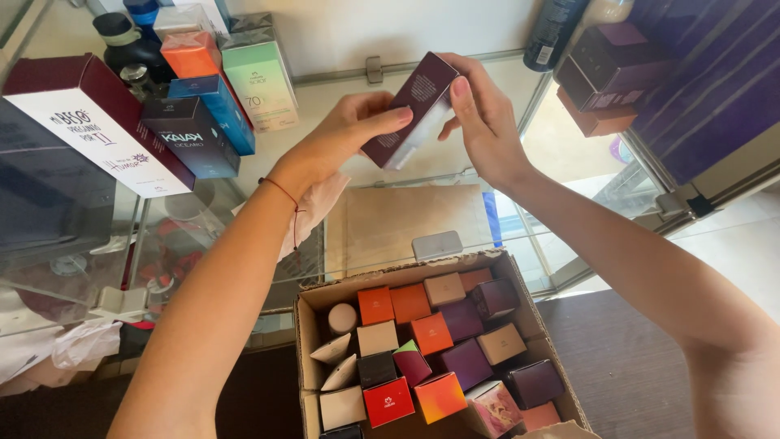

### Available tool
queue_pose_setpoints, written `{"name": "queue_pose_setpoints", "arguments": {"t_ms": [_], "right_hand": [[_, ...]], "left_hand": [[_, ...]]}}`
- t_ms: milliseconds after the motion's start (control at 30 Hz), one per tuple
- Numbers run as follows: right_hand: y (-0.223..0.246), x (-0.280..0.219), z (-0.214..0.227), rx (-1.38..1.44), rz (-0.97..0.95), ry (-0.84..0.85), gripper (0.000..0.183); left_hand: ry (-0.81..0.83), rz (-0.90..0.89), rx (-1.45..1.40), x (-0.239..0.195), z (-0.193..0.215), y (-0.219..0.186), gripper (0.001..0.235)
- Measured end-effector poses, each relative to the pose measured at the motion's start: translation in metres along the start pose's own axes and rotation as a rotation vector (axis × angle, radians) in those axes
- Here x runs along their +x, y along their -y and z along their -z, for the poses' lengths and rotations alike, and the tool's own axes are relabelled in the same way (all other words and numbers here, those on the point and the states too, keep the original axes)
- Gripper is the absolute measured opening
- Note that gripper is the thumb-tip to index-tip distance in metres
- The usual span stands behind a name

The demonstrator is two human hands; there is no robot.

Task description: Packing small cosmetic boxes from a glass shelf into a cardboard box

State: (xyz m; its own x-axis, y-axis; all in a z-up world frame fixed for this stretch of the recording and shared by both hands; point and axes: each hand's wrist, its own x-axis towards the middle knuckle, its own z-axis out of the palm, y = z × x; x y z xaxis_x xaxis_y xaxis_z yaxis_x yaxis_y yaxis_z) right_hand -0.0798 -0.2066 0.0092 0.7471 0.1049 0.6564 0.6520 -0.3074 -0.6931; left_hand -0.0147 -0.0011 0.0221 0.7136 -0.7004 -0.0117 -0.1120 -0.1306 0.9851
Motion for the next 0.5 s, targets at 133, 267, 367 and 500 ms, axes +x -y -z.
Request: {"name": "queue_pose_setpoints", "arguments": {"t_ms": [133, 267, 367, 500], "right_hand": [[0.007, 0.001, -0.002, 0.123, -0.256, 0.052, 0.082], [0.014, 0.003, -0.002, 0.282, -0.392, 0.083, 0.090], [0.018, -0.001, -0.005, 0.256, -0.356, 0.041, 0.065], [0.005, -0.006, 0.005, 0.288, -0.364, -0.021, 0.041]], "left_hand": [[-0.255, -0.358, 0.281, -0.002, 0.001, 0.005, 0.029], [-0.409, -0.716, 0.854, -0.001, 0.003, 0.012, 0.050], [-0.381, -0.781, 0.939, -0.006, 0.001, 0.012, 0.049], [-0.346, -0.804, 0.912, -0.013, -0.002, 0.003, 0.050]]}}
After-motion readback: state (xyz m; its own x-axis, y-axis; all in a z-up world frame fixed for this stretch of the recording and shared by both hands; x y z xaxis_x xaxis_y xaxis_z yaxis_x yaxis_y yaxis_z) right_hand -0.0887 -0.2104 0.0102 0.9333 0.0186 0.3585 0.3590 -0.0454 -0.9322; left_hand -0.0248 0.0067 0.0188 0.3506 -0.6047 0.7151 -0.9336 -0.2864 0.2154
